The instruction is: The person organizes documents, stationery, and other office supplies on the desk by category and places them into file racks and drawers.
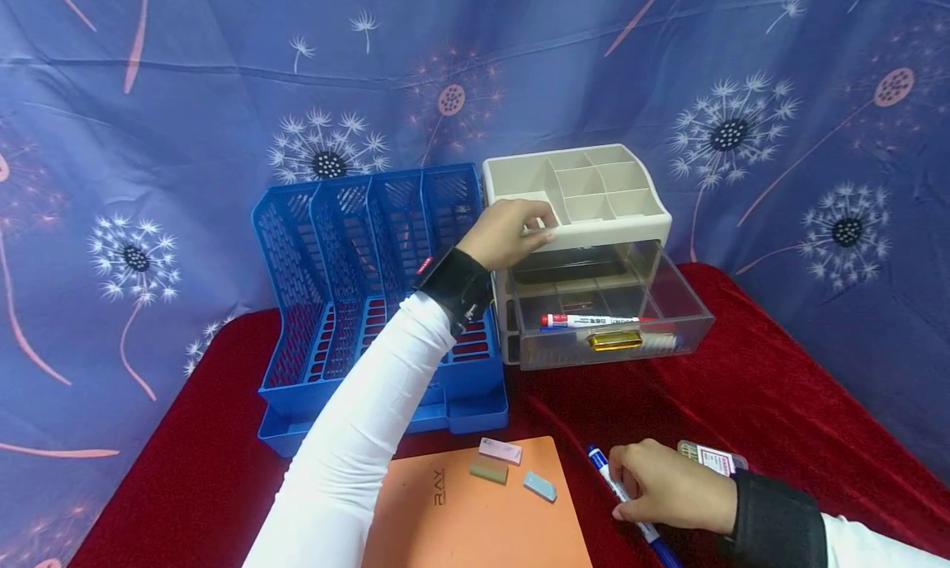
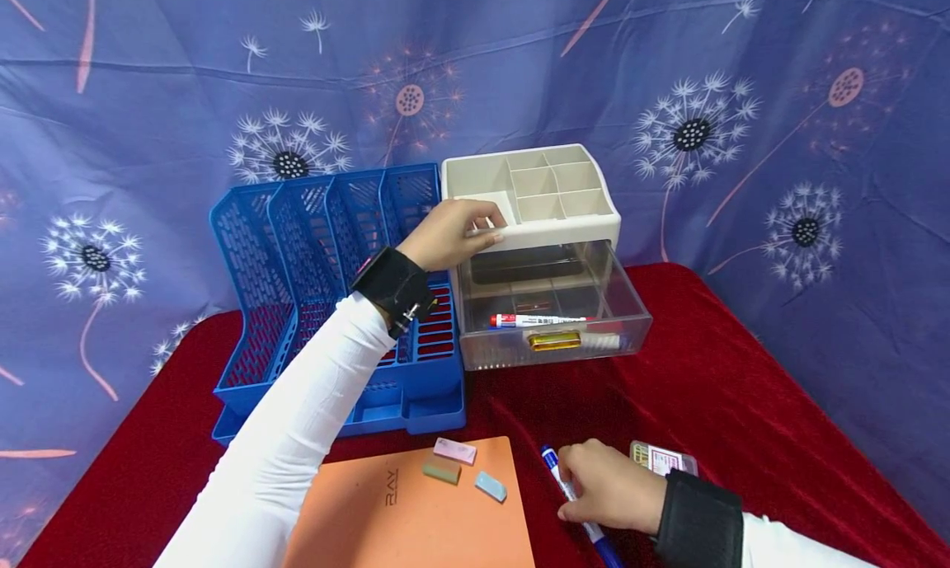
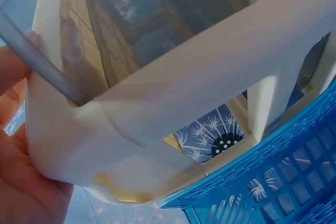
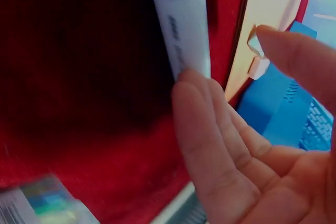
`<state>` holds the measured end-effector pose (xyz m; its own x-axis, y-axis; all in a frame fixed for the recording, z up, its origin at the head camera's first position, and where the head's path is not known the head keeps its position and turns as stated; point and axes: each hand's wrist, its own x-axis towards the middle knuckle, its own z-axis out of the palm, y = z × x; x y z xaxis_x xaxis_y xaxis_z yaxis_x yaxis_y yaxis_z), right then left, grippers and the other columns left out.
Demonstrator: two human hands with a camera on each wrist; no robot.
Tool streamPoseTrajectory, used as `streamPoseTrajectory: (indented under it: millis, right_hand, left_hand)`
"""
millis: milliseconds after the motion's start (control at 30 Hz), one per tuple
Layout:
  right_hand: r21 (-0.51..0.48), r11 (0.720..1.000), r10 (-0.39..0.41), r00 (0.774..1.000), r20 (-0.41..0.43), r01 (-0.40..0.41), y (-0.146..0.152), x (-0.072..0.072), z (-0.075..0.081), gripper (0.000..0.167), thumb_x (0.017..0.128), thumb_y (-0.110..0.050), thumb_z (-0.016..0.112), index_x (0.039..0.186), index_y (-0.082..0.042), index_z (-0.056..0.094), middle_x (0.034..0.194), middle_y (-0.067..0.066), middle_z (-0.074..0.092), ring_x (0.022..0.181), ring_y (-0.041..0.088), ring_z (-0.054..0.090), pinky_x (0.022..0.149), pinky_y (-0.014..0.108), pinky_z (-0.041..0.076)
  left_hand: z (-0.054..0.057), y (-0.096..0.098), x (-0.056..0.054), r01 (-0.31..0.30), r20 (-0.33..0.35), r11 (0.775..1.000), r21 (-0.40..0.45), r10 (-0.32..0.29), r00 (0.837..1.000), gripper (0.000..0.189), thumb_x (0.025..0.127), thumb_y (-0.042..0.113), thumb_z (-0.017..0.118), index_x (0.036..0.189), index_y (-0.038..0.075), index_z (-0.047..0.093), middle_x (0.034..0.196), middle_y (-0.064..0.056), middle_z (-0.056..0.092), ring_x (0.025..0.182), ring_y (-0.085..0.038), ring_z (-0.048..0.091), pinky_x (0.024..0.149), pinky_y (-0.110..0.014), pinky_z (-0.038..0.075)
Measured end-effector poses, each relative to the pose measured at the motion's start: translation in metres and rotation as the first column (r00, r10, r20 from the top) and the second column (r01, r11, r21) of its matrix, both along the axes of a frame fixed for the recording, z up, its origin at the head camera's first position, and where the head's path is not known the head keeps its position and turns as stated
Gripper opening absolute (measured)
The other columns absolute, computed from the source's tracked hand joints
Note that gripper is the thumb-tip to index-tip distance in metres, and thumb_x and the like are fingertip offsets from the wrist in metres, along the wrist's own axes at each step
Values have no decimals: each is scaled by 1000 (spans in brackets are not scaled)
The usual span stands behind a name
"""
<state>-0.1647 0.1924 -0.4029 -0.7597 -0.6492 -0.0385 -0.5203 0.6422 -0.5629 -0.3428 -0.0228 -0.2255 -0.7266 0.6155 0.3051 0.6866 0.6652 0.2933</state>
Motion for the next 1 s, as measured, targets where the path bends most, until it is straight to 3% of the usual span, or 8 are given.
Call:
streamPoseTrajectory:
  millis: [300,567,1000]
  right_hand:
    - [-5,999,-48,999,24,48,4,-1,-12,31,65,-8,81,78,-12,53,59,-15,47,54,-5,40,47,19,37]
    - [-55,996,-72,994,86,76,1,3,-20,30,66,-9,79,78,-12,53,57,-16,52,54,-6,44,48,19,39]
    - [-96,989,-101,985,143,115,0,3,-23,31,66,-8,79,79,-13,51,58,-15,51,53,-5,44,46,19,39]
  left_hand:
    - [-1,-1,0,-1,-5,1000,10,1,1000,17,93,22,60,105,11,67,97,-6,68,91,-17,60,84,-31,44]
    - [0,0,1,7,-9,1000,14,-7,1000,16,92,20,62,103,10,67,96,-6,68,91,-18,61,84,-31,44]
    - [1,-1,0,-2,6,1000,10,2,1000,17,93,21,61,105,11,67,95,-6,68,89,-17,60,83,-31,43]
